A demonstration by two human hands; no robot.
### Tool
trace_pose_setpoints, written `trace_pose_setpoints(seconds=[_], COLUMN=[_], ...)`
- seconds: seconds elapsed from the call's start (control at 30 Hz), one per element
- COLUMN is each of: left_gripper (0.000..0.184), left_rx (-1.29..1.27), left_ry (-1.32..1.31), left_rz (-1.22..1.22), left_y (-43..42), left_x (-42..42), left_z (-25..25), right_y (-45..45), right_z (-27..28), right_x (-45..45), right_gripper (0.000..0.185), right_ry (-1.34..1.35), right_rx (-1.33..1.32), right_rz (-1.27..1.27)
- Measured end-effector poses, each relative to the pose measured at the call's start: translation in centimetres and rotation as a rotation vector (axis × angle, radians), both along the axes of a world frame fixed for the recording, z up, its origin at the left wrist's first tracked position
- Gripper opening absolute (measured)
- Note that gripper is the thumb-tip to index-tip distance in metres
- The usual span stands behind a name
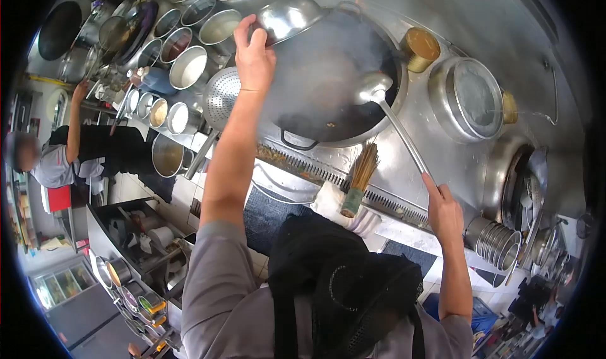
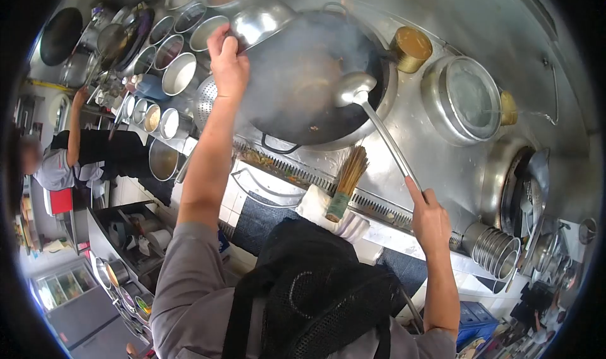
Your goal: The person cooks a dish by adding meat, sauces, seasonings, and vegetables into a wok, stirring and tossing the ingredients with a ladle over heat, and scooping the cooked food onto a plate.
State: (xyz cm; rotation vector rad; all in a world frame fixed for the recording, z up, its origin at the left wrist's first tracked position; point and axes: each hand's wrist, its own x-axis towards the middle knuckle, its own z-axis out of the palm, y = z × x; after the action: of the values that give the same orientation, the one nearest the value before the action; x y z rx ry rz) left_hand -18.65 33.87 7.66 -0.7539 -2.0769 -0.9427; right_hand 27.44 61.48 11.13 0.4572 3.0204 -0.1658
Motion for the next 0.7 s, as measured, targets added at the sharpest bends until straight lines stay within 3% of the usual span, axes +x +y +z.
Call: trace_pose_setpoints(seconds=[0.07, 0.13, 0.17, 0.27, 0.33, 0.47, 0.53, 0.6, 0.67, 0.7], left_gripper=[0.026, 0.027, 0.028, 0.027, 0.027, 0.031, 0.033, 0.040, 0.047, 0.052], left_rx=[0.041, -0.219, -0.054, -0.106, -0.011, 0.078, 0.937, 1.221, 1.197, 1.329], left_ry=[0.070, 0.079, 0.011, -0.140, -0.202, -0.382, -0.969, -1.001, -0.963, -0.917], left_rz=[0.033, -0.161, -0.053, -0.028, 0.037, 0.402, 0.144, 0.080, 0.162, 0.298], left_y=[0.8, 1.4, 1.9, 1.3, 0.2, -7.1, -12.2, -19.4, -27.6, -31.8], left_x=[1.6, 3.2, 3.4, 3.6, 3.0, 2.8, 6.4, 9.9, 15.0, 18.0], left_z=[0.1, -2.2, -2.8, -3.8, -4.5, -7.6, -6.5, -7.7, -9.0, -10.4], right_y=[-0.7, -1.8, -1.9, -2.3, -2.6, -2.2, -2.6, -4.4, -5.9, -6.5], right_z=[1.1, 2.2, 2.3, 2.1, 1.7, -2.3, -3.9, -3.9, -4.7, -5.4], right_x=[-1.0, -2.4, -2.7, -3.2, -4.0, -6.6, -10.8, -15.8, -18.1, -18.4], right_gripper=[0.069, 0.066, 0.066, 0.065, 0.066, 0.067, 0.067, 0.068, 0.068, 0.068], right_ry=[0.045, 0.129, 0.130, 0.184, 0.218, 0.371, 0.212, 0.038, 0.026, 0.024], right_rx=[0.008, -0.055, -0.050, -0.065, -0.193, -0.291, -0.487, -0.652, -0.724, -0.800], right_rz=[0.020, 0.018, 0.030, 0.070, 0.056, 0.139, -0.115, -0.301, -0.300, -0.329])
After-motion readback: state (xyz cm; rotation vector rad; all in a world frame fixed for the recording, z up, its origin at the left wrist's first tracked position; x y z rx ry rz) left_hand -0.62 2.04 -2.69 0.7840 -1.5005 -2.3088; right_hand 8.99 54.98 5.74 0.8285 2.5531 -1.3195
